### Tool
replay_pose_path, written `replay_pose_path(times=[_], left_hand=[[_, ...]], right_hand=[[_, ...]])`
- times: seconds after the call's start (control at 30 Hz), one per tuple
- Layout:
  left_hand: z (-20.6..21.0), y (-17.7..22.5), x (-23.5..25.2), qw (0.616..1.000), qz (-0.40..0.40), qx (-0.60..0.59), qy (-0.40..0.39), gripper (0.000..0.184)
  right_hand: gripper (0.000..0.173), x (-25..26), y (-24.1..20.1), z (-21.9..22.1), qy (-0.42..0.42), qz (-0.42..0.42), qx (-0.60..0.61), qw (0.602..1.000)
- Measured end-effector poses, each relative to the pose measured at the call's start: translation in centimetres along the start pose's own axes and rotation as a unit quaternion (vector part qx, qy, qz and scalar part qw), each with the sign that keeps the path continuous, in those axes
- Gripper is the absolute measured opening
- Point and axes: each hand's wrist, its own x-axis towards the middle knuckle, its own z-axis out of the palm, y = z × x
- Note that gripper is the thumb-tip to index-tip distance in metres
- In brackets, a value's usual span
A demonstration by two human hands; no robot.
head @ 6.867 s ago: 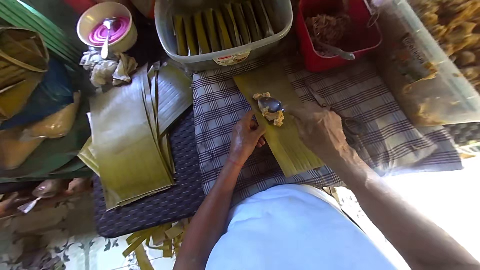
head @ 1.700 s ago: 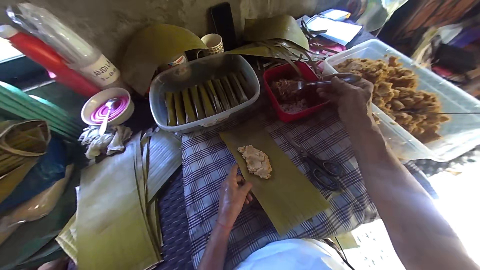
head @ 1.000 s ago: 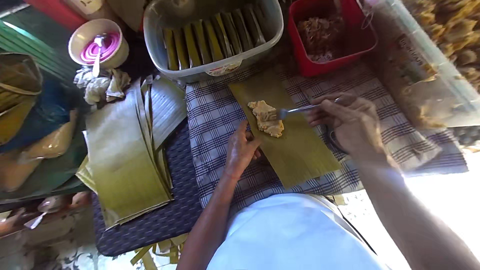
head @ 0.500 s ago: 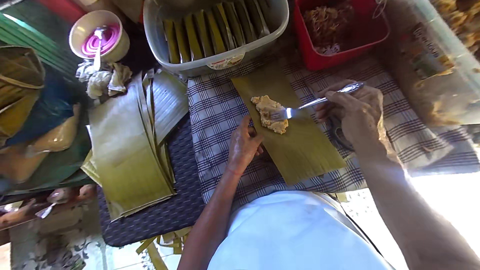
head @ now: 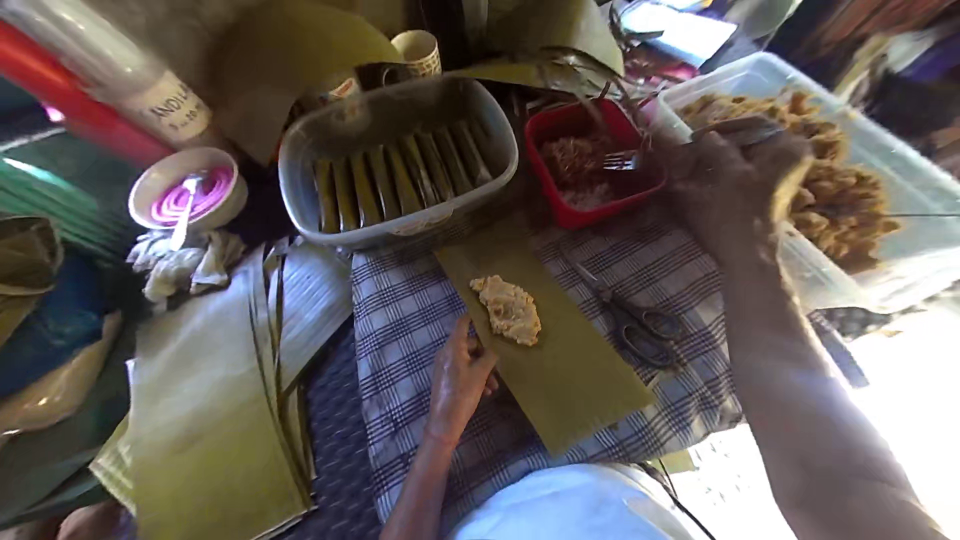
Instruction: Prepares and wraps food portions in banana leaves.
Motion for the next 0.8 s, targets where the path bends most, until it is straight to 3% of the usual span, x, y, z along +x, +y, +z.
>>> replay_pose_path(times=[0.1,0.37,0.8], left_hand=[[-0.1,0.1,-0.1,1.000,0.002,-0.004,0.001,0.066],[-0.1,0.2,-0.2,1.000,0.005,-0.005,0.000,0.062],[0.0,-0.2,-0.1,1.000,0.014,0.002,-0.003,0.064]], right_hand=[[0.026,0.8,1.8,2.0,-0.032,0.048,-0.083,0.995],[0.012,0.4,2.9,4.8,0.023,0.128,0.192,0.973],[0.015,0.9,2.0,2.3,0.048,0.144,0.231,0.961]])
